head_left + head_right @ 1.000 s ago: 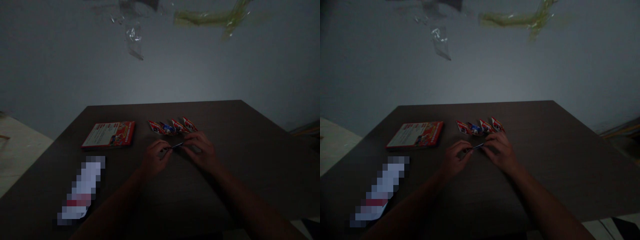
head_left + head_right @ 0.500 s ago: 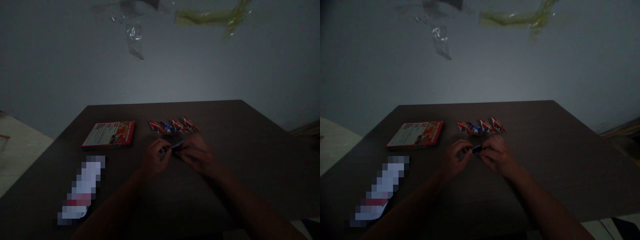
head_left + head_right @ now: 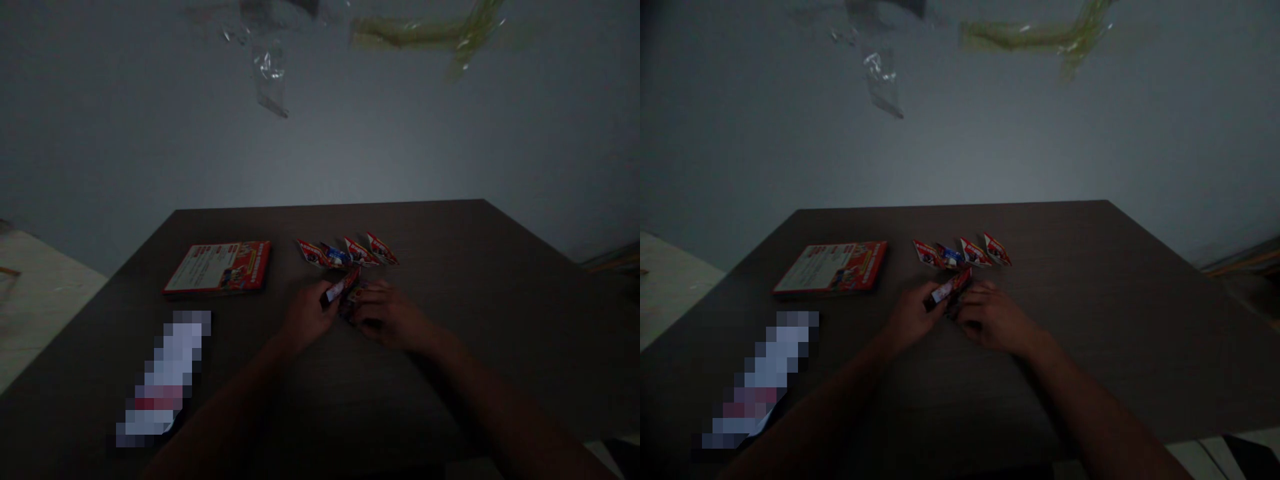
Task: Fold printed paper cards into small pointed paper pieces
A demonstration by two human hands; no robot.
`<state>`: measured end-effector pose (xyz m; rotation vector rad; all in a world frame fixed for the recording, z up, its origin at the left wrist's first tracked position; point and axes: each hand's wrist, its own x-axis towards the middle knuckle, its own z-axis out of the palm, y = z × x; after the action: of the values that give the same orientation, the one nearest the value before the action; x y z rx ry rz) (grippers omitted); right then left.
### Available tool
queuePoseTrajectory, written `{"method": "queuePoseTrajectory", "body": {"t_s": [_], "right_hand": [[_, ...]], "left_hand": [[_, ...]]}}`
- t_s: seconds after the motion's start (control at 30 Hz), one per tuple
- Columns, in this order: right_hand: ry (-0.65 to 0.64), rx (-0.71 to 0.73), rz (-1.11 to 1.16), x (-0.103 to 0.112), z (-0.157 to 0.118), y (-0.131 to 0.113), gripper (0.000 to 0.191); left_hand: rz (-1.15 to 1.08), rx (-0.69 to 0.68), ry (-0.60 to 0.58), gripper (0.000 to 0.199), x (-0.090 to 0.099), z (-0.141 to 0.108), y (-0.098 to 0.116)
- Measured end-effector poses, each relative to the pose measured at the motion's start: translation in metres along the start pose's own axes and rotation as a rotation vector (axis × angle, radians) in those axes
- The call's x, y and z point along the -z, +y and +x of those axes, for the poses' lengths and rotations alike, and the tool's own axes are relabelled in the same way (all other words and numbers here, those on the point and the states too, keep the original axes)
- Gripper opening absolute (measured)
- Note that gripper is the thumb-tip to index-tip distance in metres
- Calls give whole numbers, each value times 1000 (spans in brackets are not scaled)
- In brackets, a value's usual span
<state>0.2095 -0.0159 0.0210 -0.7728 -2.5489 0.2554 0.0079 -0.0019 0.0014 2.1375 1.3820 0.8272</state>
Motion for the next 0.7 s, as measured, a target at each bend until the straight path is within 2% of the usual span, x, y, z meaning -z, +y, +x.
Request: {"method": "queuePoseTrajectory", "body": {"t_s": [0.2,0.33,0.57,0.7], "right_hand": [[-61,-53,0,-2,2,-3,18],[-108,-100,15,-5,1,-1,28],[-116,-154,20,-4,0,4,31],[-125,-190,25,-4,0,6,28]], "left_hand": [[71,-38,-68,14,0,1,-2],[55,-48,-65,9,0,1,-2],[14,78,12,13,2,2,-6],[146,51,-128,23,7,1,-2]]}}
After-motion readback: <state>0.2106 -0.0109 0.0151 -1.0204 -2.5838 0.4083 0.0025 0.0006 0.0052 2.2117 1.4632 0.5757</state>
